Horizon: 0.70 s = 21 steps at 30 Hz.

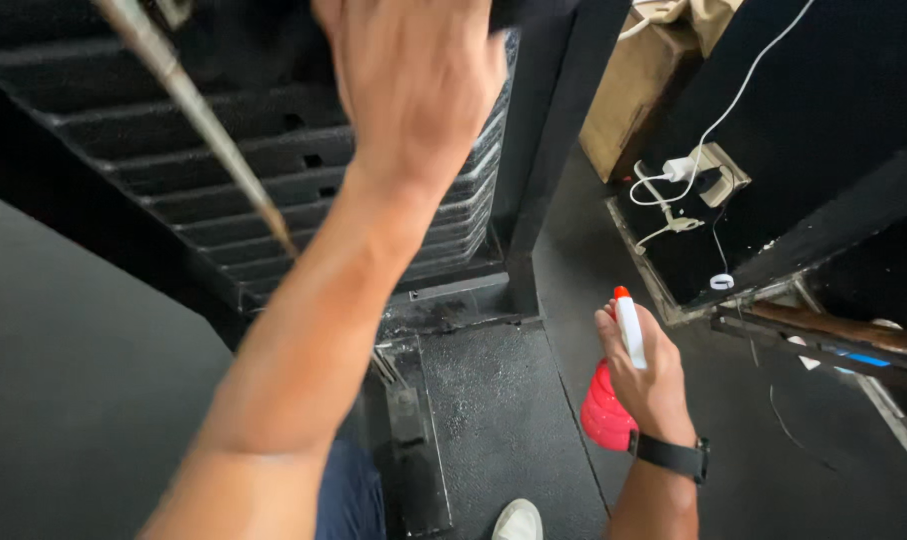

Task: The person cleans a metal cable pulley system and a stack of black foam pads using a black cloth and a red spray bottle. They wipe the metal components and then kneel to clean the foam pads.

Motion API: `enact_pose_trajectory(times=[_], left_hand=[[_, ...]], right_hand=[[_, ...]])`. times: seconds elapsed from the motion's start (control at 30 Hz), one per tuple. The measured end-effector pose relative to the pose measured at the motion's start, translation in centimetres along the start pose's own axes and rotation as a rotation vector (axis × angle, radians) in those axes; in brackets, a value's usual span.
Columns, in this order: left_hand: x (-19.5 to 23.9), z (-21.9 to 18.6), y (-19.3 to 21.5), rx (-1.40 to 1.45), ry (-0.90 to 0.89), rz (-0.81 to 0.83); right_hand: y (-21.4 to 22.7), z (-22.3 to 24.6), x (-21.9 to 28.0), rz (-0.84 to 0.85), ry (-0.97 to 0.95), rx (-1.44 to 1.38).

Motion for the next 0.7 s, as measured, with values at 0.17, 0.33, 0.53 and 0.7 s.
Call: enact_pose_trajectory(times=[0.17, 0.33, 0.53, 0.7], left_hand=[[10.6, -4.0, 3.1, 0.279, 0.163, 0.118], [24.2, -5.5, 0.1, 0.275, 0.176, 0.157], [6.9, 2.2, -0.9, 0.069, 0.445, -0.173], [8.8, 2.8, 1.0, -0.027, 0.535, 0.071]], right_hand=[[-1.0, -4.2, -2.3, -0.048, 0.416, 0.167], [0.4, -0.6, 0.8, -0.019, -0.078, -0.023], [-1.1, -0.4, 0.4, 0.043, -0.077, 0.004], [-1.0, -0.8, 0.2, 0.030, -0.021, -0.036]])
Point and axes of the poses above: each hand's wrist, its own x-axis away from the middle knuckle, its own y-axis out of the back of the hand, z = x × y, the point moved 6 cm from there along -x, towards the middle knuckle, and after that the axes turned 6 degrees about -y, right-handed, at the moved point
